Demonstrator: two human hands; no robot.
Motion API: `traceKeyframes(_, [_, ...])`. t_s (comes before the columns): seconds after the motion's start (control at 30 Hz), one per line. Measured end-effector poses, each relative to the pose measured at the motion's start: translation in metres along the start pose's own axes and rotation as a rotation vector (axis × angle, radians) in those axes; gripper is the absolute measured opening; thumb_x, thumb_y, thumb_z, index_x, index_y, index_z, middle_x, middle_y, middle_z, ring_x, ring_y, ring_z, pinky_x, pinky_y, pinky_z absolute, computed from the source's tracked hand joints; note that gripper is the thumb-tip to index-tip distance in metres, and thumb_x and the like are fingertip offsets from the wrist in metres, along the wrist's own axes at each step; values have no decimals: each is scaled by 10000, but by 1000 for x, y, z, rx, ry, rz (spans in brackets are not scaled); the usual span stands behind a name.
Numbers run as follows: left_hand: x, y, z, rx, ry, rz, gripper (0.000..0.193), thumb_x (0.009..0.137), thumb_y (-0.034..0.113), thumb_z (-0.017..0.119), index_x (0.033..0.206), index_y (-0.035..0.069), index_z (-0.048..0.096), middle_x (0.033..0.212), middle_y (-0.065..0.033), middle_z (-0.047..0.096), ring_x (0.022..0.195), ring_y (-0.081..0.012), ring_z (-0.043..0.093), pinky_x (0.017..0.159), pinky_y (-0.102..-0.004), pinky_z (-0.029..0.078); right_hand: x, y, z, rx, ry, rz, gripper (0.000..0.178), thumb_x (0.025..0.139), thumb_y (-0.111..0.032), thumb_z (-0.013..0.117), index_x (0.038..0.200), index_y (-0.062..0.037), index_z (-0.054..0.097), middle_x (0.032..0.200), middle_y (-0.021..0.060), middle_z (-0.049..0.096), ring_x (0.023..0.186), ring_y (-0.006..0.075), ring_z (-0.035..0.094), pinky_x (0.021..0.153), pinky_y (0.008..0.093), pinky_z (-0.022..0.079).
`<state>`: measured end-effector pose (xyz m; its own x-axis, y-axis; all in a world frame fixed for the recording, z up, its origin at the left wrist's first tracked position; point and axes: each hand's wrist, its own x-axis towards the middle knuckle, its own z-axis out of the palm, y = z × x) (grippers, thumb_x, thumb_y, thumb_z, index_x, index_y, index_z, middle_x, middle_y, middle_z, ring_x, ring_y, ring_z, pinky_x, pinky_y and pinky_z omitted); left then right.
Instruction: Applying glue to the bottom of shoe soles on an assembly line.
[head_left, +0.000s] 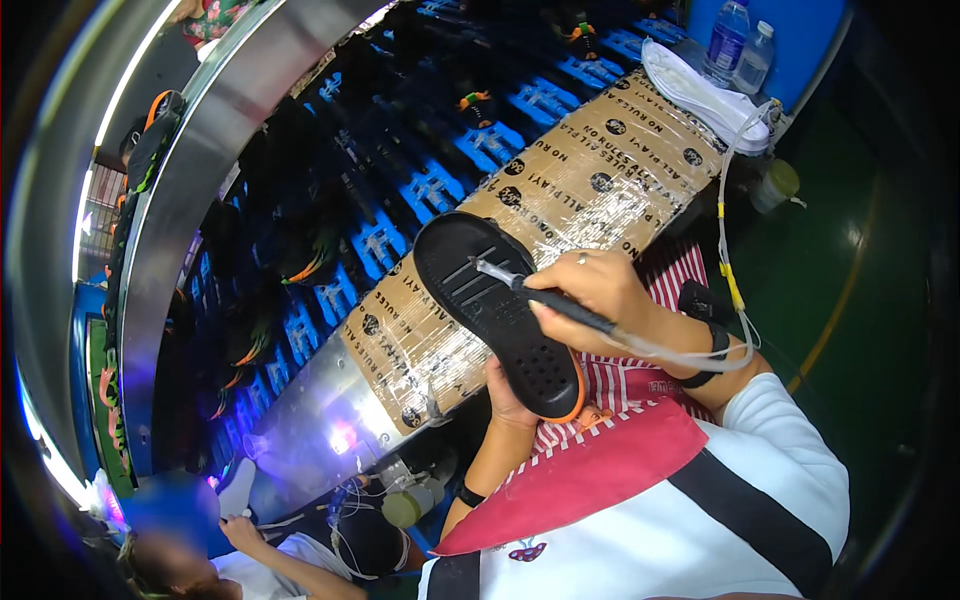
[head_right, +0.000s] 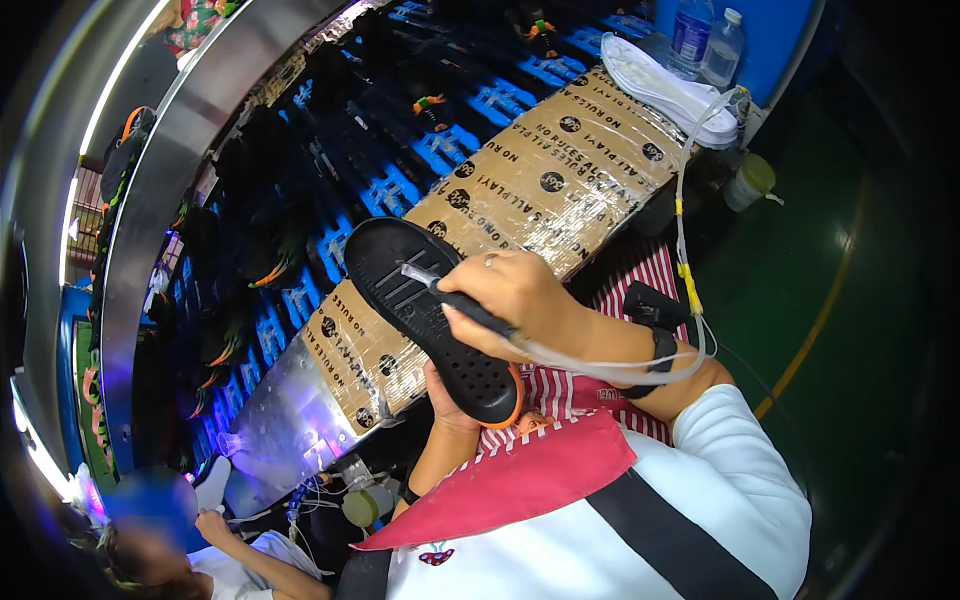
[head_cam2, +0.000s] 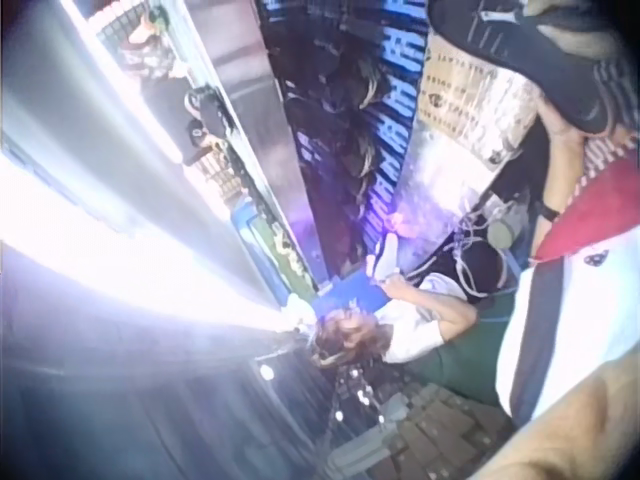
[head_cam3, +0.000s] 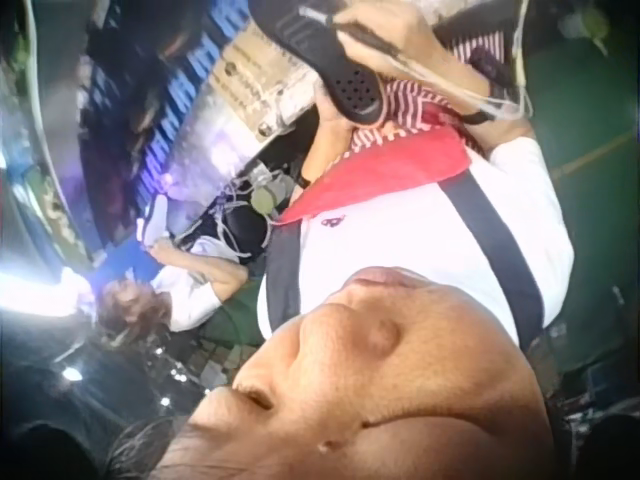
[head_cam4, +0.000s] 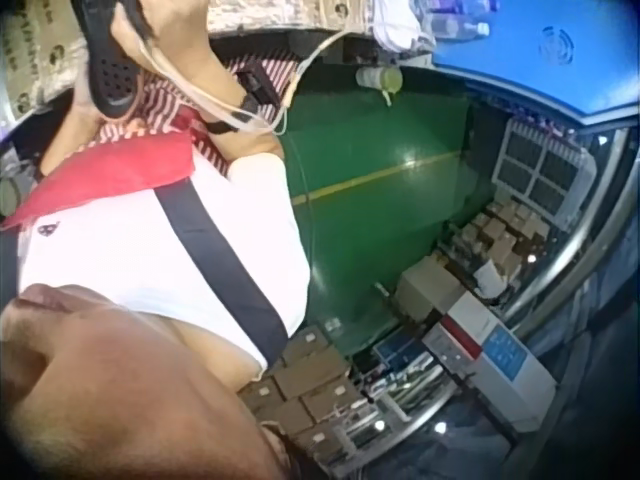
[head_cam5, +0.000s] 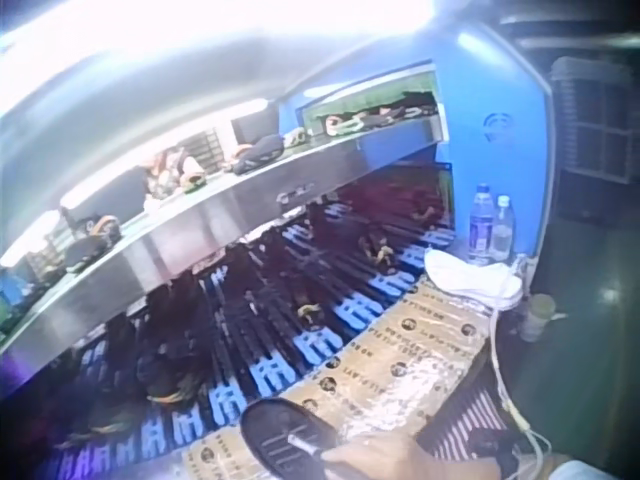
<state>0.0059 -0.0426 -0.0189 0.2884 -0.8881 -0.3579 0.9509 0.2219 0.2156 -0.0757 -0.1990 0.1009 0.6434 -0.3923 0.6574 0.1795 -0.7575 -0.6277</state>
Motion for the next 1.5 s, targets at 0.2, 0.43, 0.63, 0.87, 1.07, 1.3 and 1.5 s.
traceKeyframes(0.2, [-1, -2, -9, 184, -1, 27, 606, 756, 456, 528, 1253, 132, 403, 1202, -46, 490, 1103, -239, 460, 930, -373, 377, -9, -1, 24, -111, -122, -102, 161, 628, -98, 601, 698, -41, 468, 602, 91, 479, 581, 267, 515, 526, 340, 433])
traceKeyframes(0.43, [3, 3, -6, 169, 142, 23, 629, 743, 555, 500, 1141, 69, 477, 1100, -127, 538, 1008, -253, 531, 869, -388, 442, -21, -7, 24, 298, -269, -186, 180, 653, -121, 622, 766, -21, 525, 658, 112, 536, 624, 269, 563, 565, 326, 459])
traceKeyframes(0.63, [1, 1, 7, 225, 63, 119, 626, 725, 549, 524, 1135, 77, 492, 1102, -112, 543, 1001, -236, 536, 879, -381, 431, -21, -10, 14, 26, -86, -108, 226, 649, -117, 634, 823, -3, 547, 685, 100, 545, 628, 257, 557, 566, 326, 459])
traceKeyframes(0.87, [5, 4, -3, 143, -85, 14, 843, 671, 729, 419, 1172, 51, 450, 1096, -181, 531, 978, -305, 536, 869, -407, 432, -41, -22, 27, 119, -349, -205, 191, 615, -84, 617, 746, -21, 492, 621, 89, 503, 607, 250, 533, 529, 330, 439])
traceKeyframes(1.07, [1, 5, 5, 152, 149, 181, 548, 734, 550, 494, 1047, 102, 540, 1004, -82, 585, 910, -232, 570, 826, -377, 457, -32, -10, 16, -45, -151, -47, 262, 633, -54, 645, 870, 24, 563, 662, 90, 538, 600, 223, 549, 509, 293, 450])
traceKeyframes(1.3, [8, 7, -6, 187, 3, 114, 718, 688, 628, 489, 1165, 92, 453, 1093, -160, 524, 988, -344, 514, 875, -434, 417, -47, -17, 37, 45, -270, -131, 181, 646, -77, 564, 806, -3, 523, 644, 96, 509, 610, 252, 528, 548, 332, 436])
traceKeyframes(1.5, [8, 16, -13, 232, 123, 276, 810, 708, 653, 470, 1269, 86, 329, 1210, -141, 427, 1121, -314, 402, 986, -451, 298, -47, -11, 33, 59, -114, -11, 181, 687, -128, 619, 818, -26, 546, 658, 97, 526, 608, 250, 541, 557, 343, 434])
